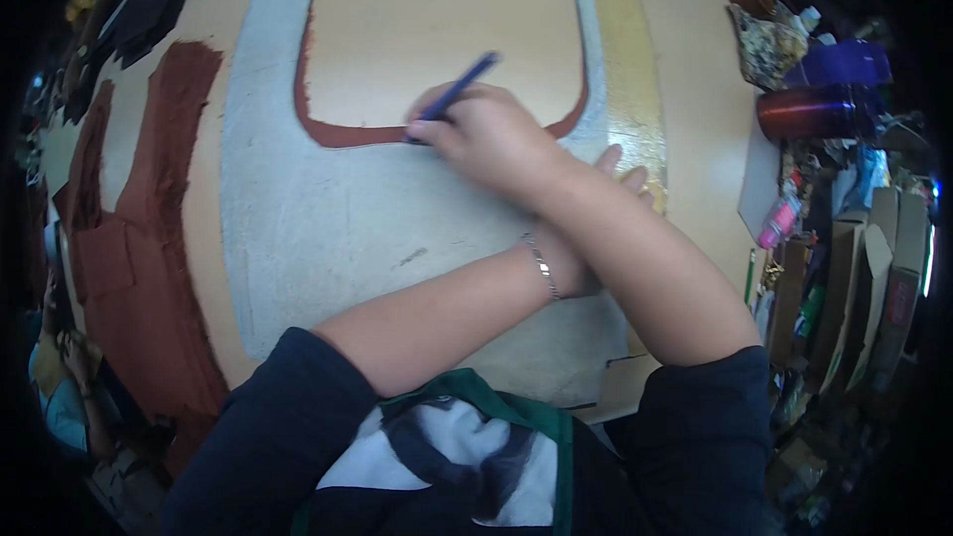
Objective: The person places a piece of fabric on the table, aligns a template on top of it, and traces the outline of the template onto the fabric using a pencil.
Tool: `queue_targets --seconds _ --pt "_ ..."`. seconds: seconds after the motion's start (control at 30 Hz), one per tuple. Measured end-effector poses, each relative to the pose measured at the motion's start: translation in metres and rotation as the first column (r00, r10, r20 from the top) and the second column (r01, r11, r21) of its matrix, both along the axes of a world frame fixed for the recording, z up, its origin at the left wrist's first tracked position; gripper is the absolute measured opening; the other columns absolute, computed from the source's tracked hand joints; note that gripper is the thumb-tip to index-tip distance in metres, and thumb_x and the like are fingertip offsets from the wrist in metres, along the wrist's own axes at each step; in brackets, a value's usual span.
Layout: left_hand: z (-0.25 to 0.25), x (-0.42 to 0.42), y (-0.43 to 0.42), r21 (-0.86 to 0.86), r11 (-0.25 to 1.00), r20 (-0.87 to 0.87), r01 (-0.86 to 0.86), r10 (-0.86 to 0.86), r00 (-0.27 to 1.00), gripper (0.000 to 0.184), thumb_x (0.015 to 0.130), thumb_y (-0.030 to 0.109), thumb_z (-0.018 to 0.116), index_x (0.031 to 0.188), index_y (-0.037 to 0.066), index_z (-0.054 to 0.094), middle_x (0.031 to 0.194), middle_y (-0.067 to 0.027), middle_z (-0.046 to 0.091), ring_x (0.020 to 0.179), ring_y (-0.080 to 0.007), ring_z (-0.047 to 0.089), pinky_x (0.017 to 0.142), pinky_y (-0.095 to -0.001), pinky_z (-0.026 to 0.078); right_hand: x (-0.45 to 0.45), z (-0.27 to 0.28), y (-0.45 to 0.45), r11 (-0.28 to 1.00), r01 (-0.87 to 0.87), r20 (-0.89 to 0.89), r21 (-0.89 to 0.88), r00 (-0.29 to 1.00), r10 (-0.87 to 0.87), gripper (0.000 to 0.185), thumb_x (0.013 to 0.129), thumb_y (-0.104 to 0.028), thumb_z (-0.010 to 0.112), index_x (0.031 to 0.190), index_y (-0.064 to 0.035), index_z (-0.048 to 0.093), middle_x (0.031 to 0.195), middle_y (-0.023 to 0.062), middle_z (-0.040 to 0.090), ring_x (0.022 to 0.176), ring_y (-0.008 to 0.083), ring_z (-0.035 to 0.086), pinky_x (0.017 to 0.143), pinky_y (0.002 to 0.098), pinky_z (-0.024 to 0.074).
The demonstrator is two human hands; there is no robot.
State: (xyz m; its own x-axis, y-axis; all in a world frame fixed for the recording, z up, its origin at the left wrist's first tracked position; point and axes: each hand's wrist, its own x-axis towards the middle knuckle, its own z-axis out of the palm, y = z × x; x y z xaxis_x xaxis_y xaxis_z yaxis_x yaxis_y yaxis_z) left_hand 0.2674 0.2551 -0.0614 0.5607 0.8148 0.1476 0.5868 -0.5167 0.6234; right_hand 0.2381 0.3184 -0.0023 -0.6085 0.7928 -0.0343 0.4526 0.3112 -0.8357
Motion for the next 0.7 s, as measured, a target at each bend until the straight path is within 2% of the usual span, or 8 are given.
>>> queue_targets --seconds 0.07,0.17,0.27,0.3,0.4,0.5,0.63,0.7 --pt "0.001 0.006 0.0 -0.014 1.0 0.022 -0.022 0.022 1.0 0.057 0.079 0.038 0.044 0.127 0.009 0.035 0.134 -0.0125 0.027 0.126 -0.0346 0.018 0.094 -0.0631 0.012 0.042 0.01 0.004 0.994 0.098 0.053 -0.047 0.994 -0.096 0.015 0.08 -0.012 0.055 0.087 0.0007 0.06 0.08 0.012 0.062 0.078 0.0206 0.059 0.073 0.0287 0.0447" --pt "0.021 -0.011 -0.008 -0.006 1.0 -0.118 -0.012 0.011 0.993 0.054 0.077 0.037 0.048 0.125 0.012 0.038 0.132 -0.0097 0.03 0.126 -0.0296 0.017 0.094 -0.0631 0.013 0.105 0.009 0.024 0.935 0.227 0.147 -0.272 0.97 -0.193 0.013 0.082 -0.011 0.055 0.088 0.0001 0.057 0.09 0.0056 0.059 0.089 0.011 0.052 0.079 0.0249 0.0408" --pt "0.023 -0.013 -0.009 0.086 0.996 -0.124 -0.025 0.035 0.992 0.054 0.077 0.037 0.048 0.125 0.014 0.038 0.132 -0.0074 0.03 0.127 -0.0294 0.015 0.093 -0.0638 0.013 0.13 0.01 0.048 0.963 0.196 0.088 -0.187 0.979 -0.183 0.015 0.083 -0.014 0.056 0.09 -0.0007 0.057 0.093 0.0053 0.059 0.093 0.0106 0.051 0.084 0.0236 0.0389" --pt "0.024 -0.013 -0.009 0.083 0.996 -0.141 -0.017 0.029 0.99 0.054 0.077 0.037 0.048 0.126 0.014 0.038 0.133 -0.006 0.029 0.128 -0.0296 0.013 0.093 -0.0642 0.013 0.133 0.012 0.062 0.963 0.221 0.213 -0.154 0.959 -0.186 0.017 0.083 -0.017 0.056 0.091 -0.0016 0.057 0.092 0.0047 0.06 0.092 0.0113 0.053 0.085 0.0228 0.0388" --pt "0.025 -0.013 -0.008 0.075 0.997 -0.156 -0.008 0.02 0.988 0.055 0.078 0.037 0.048 0.126 0.014 0.038 0.134 -0.0062 0.029 0.128 -0.0301 0.012 0.093 -0.0639 0.013 0.132 0.01 0.106 0.972 0.208 0.244 -0.109 0.954 -0.177 0.017 0.084 -0.018 0.055 0.091 -0.0034 0.057 0.089 0.0022 0.06 0.084 0.0101 0.055 0.079 0.0222 0.0413" --pt "0.026 -0.014 -0.007 0.055 0.998 -0.165 0.004 0.005 0.986 0.055 0.078 0.036 0.048 0.127 0.014 0.037 0.134 -0.0061 0.028 0.128 -0.0303 0.011 0.093 -0.0637 0.013 0.12 0.006 0.145 0.981 0.182 0.163 0.067 0.968 -0.191 0.017 0.085 -0.02 0.053 0.093 -0.0052 0.057 0.085 -0.0005 0.06 0.077 0.0075 0.055 0.07 0.0213 0.0421" --pt "0.025 -0.014 -0.007 0.065 0.998 -0.146 -0.005 0.014 0.989 0.056 0.078 0.036 0.047 0.127 0.014 0.037 0.134 -0.0062 0.028 0.128 -0.0301 0.012 0.093 -0.0638 0.013 0.108 0.004 0.16 0.945 0.324 0.129 0.056 0.936 -0.328 0.019 0.087 -0.022 0.051 0.095 -0.0065 0.056 0.084 -0.0005 0.06 0.076 0.0053 0.054 0.065 0.02 0.0406" --pt "0.024 -0.015 -0.008 0.075 0.997 -0.136 -0.009 0.019 0.991 0.056 0.078 0.037 0.047 0.127 0.014 0.036 0.134 -0.0063 0.029 0.128 -0.0301 0.012 0.092 -0.064 0.013 0.111 0.002 0.149 0.943 0.327 0.083 0.062 0.94 -0.331 0.022 0.085 -0.02 0.053 0.095 -0.0009 0.058 0.084 0.0033 0.061 0.079 0.0095 0.056 0.07 0.0218 0.0429"
